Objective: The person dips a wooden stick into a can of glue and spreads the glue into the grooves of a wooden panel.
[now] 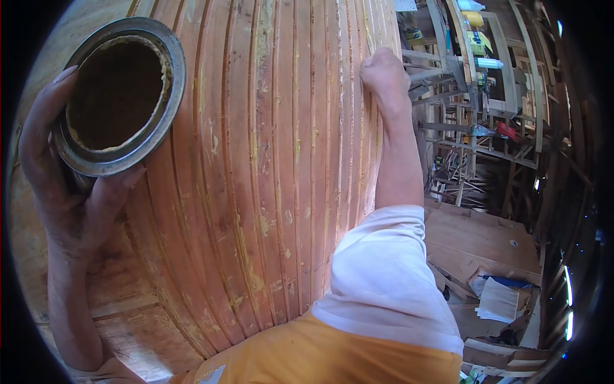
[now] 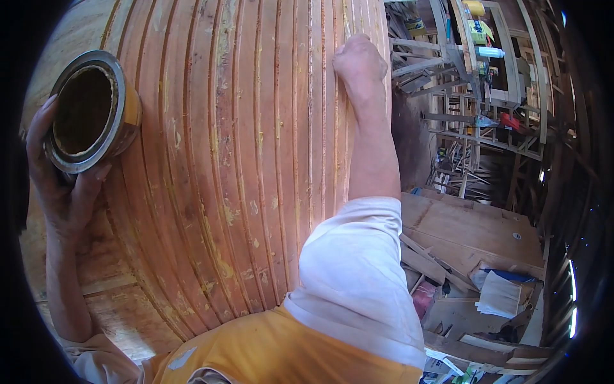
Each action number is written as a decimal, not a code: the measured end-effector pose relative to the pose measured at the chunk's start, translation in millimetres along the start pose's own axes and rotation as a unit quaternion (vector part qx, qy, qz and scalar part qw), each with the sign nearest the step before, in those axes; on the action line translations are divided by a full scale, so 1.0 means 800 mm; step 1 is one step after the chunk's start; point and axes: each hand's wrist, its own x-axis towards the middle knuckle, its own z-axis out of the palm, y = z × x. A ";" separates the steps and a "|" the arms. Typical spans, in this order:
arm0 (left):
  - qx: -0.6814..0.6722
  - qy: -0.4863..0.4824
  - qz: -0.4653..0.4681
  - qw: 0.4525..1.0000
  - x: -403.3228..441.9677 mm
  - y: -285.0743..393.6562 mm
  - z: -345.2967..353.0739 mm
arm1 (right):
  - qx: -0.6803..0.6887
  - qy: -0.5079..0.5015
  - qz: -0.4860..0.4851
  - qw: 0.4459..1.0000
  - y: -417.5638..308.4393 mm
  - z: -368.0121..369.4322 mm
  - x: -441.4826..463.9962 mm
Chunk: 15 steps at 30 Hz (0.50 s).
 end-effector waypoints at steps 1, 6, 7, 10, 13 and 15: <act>-0.005 0.000 -0.001 1.000 -0.001 -0.002 0.000 | 0.007 -0.006 -0.009 1.000 -0.001 -0.003 0.004; -0.031 0.022 -0.020 0.999 -0.001 -0.001 0.007 | 0.015 0.026 -0.059 0.998 -0.005 0.006 0.072; -0.028 0.020 -0.014 0.999 -0.001 -0.002 0.005 | 0.028 0.045 -0.075 0.996 0.012 0.024 0.099; -0.005 0.015 -0.011 1.000 -0.001 -0.001 0.003 | 0.089 0.070 -0.154 0.982 0.043 0.030 0.118; -0.003 0.010 -0.012 1.000 -0.001 -0.001 0.002 | 0.340 0.001 -0.035 0.940 0.065 0.054 0.108; -0.007 0.011 -0.008 1.000 0.000 -0.003 0.002 | 0.359 -0.002 -0.067 0.931 0.078 0.059 0.095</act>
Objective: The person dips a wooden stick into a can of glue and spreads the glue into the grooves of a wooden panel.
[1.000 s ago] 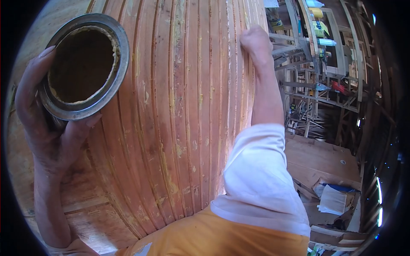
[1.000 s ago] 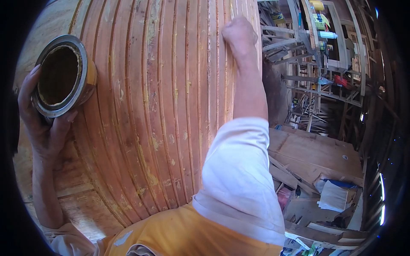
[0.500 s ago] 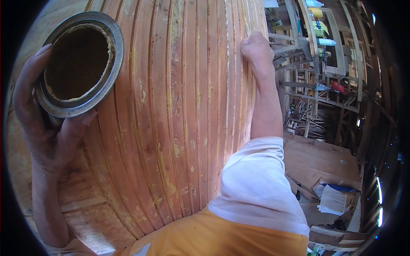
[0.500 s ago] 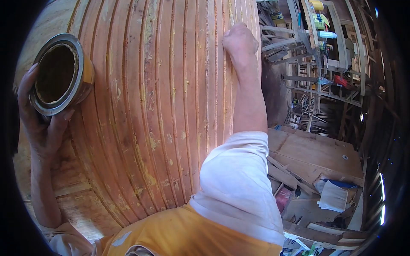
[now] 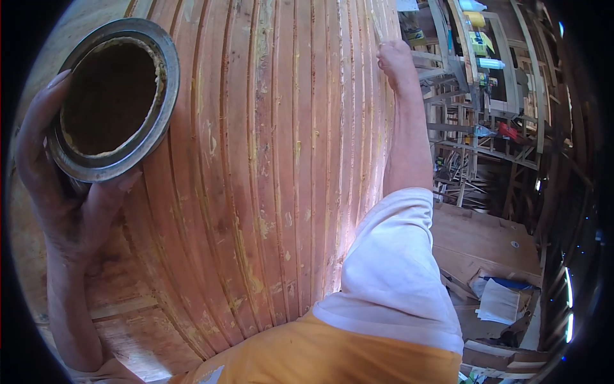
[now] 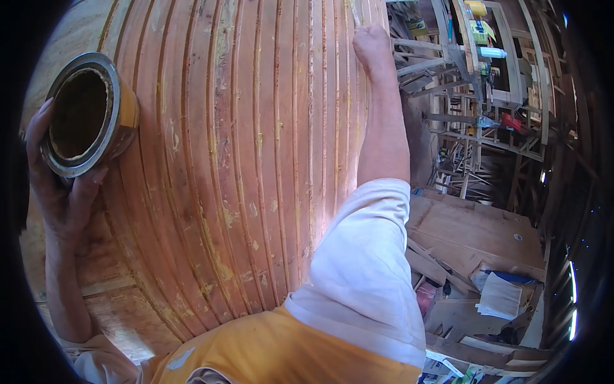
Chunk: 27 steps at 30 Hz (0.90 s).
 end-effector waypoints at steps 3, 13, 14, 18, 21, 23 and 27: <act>0.014 -0.006 -0.014 1.000 -0.003 -0.001 -0.002 | -0.042 0.062 -0.027 0.997 0.000 0.012 -0.016; 0.055 -0.020 -0.036 0.998 -0.003 0.006 -0.009 | -0.033 0.071 0.013 0.997 -0.027 0.022 -0.030; 0.042 -0.016 -0.044 0.998 -0.004 0.005 -0.007 | -0.067 0.068 0.002 0.995 -0.023 0.023 -0.028; -0.013 0.003 0.010 1.000 0.000 -0.001 0.001 | -0.184 0.034 -0.012 0.982 -0.038 0.013 -0.032; -0.007 0.004 0.005 1.000 0.000 0.000 0.000 | -0.193 0.057 -0.044 0.979 -0.045 0.008 -0.041; -0.004 0.005 0.007 1.000 0.000 0.001 0.001 | -0.151 0.065 -0.035 0.986 -0.046 0.009 -0.043; -0.012 -0.004 0.012 1.000 0.000 -0.002 0.000 | -0.075 0.053 0.007 0.996 -0.044 0.013 -0.048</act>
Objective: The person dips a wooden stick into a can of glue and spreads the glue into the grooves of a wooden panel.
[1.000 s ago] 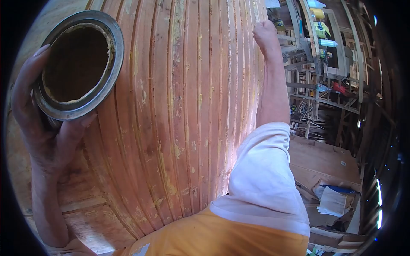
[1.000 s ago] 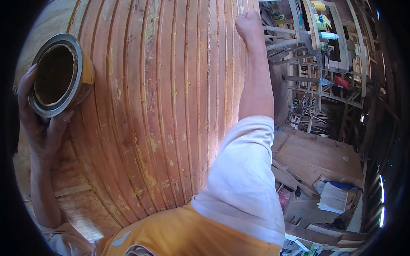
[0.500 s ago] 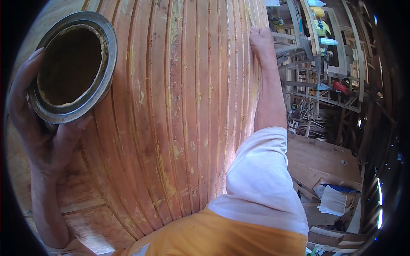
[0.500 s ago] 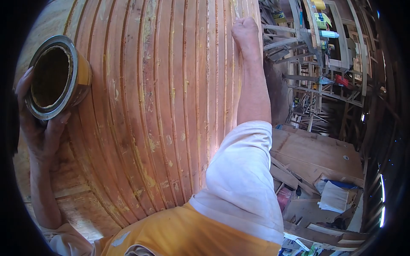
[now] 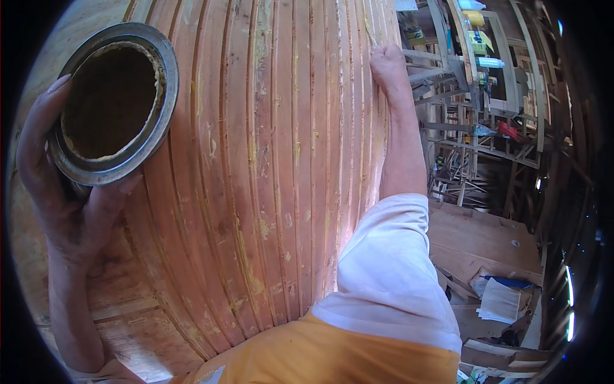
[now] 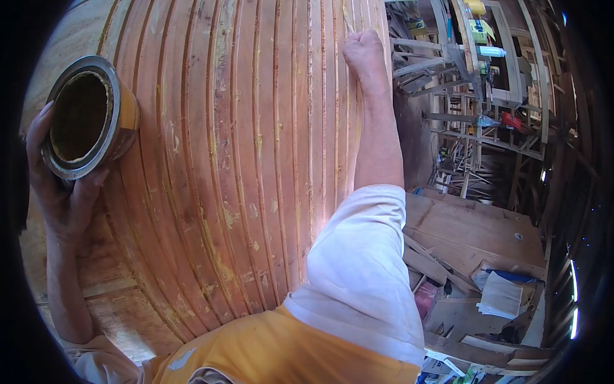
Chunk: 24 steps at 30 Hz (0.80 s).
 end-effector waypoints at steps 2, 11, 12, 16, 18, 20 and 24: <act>0.002 0.000 -0.003 1.000 0.000 0.002 0.000 | -0.022 0.000 0.001 1.000 0.003 0.001 0.000; 0.004 -0.004 0.000 1.000 0.001 0.001 -0.001 | -0.074 -0.033 -0.006 0.997 0.021 0.008 0.039; 0.002 -0.005 0.001 1.000 0.001 0.001 -0.001 | -0.058 -0.047 0.001 0.997 0.018 0.005 0.038; 0.024 0.004 0.001 1.000 0.002 0.003 -0.001 | -0.114 -0.036 0.009 0.993 0.014 0.001 0.013; 0.019 0.005 -0.001 1.000 0.001 0.003 0.000 | -0.063 -0.045 0.034 0.996 0.016 0.002 0.017; -0.006 0.005 -0.008 1.000 0.000 0.001 0.001 | -0.026 -0.045 0.048 0.997 0.027 0.009 0.035; -0.011 0.003 -0.011 1.000 0.000 0.000 0.000 | 0.008 -0.037 0.052 0.998 0.038 0.016 0.045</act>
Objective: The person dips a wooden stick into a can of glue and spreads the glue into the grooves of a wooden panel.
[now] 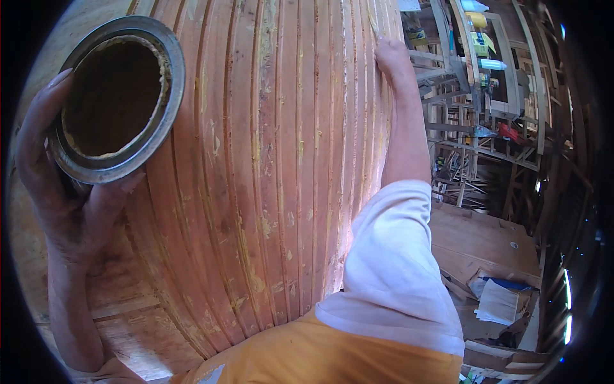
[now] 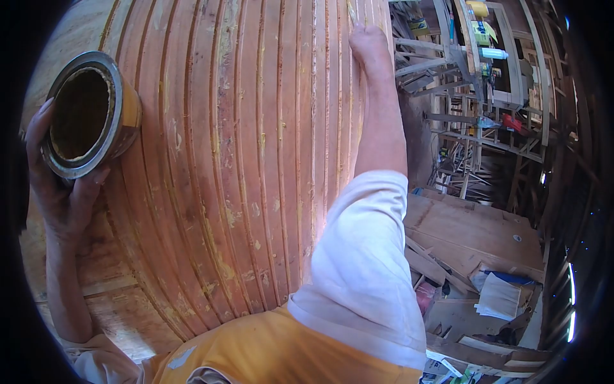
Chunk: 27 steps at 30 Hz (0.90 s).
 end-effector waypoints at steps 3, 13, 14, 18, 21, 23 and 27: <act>0.022 0.005 0.011 1.000 0.000 0.002 0.000 | 0.057 -0.015 0.034 0.998 -0.008 0.000 -0.014; 0.033 0.001 0.002 0.999 0.001 0.004 -0.001 | 0.019 -0.032 0.047 0.998 0.006 0.000 0.007; 0.036 0.000 0.001 0.999 0.000 0.004 -0.001 | 0.017 -0.043 0.057 0.997 0.004 -0.002 -0.008; 0.045 -0.003 -0.002 0.999 0.000 0.004 0.001 | 0.008 -0.056 0.072 0.996 0.003 -0.008 -0.019; 0.038 0.005 -0.004 0.999 -0.001 0.002 0.000 | -0.006 -0.054 0.045 0.998 -0.004 -0.001 0.023; 0.024 0.007 -0.008 1.000 -0.002 0.001 0.001 | 0.035 -0.058 0.049 0.997 -0.006 0.000 0.025; 0.028 0.002 -0.002 1.000 -0.001 0.003 -0.002 | 0.107 -0.042 0.066 0.991 0.020 0.006 0.011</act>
